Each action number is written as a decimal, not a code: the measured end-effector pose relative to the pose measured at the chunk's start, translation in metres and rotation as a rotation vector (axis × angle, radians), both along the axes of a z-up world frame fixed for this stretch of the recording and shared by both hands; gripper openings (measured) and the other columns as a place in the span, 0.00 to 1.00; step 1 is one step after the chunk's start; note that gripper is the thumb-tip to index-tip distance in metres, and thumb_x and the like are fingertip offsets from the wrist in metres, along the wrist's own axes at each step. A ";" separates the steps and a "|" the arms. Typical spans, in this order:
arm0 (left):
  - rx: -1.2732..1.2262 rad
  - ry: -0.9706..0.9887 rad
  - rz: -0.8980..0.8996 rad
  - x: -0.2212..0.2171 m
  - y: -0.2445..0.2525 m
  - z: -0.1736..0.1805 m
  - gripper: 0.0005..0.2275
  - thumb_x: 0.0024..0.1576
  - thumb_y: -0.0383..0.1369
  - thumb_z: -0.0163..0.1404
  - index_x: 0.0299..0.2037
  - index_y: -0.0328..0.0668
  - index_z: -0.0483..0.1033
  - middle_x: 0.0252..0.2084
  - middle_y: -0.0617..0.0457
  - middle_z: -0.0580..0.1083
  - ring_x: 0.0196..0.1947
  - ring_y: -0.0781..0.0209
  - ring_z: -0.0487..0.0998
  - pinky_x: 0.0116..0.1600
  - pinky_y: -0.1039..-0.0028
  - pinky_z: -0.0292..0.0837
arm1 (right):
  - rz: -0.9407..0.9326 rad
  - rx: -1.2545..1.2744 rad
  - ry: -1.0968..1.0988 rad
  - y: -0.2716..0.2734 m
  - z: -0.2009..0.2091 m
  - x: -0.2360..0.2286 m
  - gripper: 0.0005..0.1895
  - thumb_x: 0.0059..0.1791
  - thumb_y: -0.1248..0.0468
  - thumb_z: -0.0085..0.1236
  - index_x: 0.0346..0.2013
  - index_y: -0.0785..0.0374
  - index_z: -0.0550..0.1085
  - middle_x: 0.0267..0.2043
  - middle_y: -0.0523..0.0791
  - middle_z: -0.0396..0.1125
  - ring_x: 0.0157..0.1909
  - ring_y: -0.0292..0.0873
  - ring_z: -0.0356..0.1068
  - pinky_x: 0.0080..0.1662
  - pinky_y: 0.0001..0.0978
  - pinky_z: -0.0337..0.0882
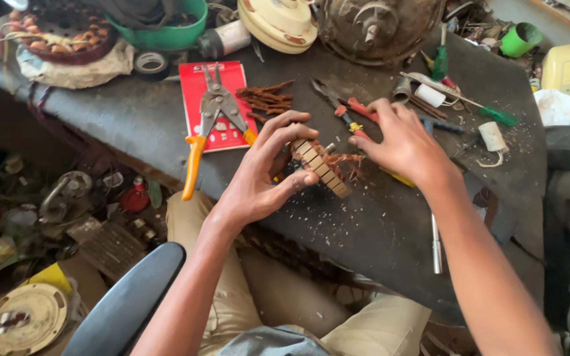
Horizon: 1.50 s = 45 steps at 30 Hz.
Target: The person uses a screwdriver and pliers to remove copper wire coils from a motor armature. They scrape the wire from the slots and then pull the remaining strands out by hand. The person works on a cluttered workbench in a workshop environment.
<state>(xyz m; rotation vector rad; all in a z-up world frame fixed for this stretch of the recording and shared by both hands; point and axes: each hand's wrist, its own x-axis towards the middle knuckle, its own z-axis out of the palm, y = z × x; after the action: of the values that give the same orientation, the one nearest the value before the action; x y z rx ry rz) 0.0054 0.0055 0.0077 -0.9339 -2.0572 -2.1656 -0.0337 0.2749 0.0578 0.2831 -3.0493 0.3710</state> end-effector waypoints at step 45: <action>-0.343 0.478 0.234 0.057 0.047 -0.007 0.33 0.45 0.26 0.71 0.55 0.53 0.60 0.64 0.47 0.56 0.76 0.27 0.44 0.77 0.40 0.55 | -0.568 -0.598 -0.631 -0.030 -0.007 0.286 0.29 0.52 0.52 0.55 0.67 0.57 0.72 0.36 0.47 0.70 0.33 0.39 0.67 0.42 0.29 0.70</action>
<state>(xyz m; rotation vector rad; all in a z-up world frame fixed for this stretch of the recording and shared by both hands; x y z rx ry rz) 0.0624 0.0525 0.0007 -1.0444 -2.1769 -1.3382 0.2526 0.2453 0.0512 -0.8523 -3.1358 1.4870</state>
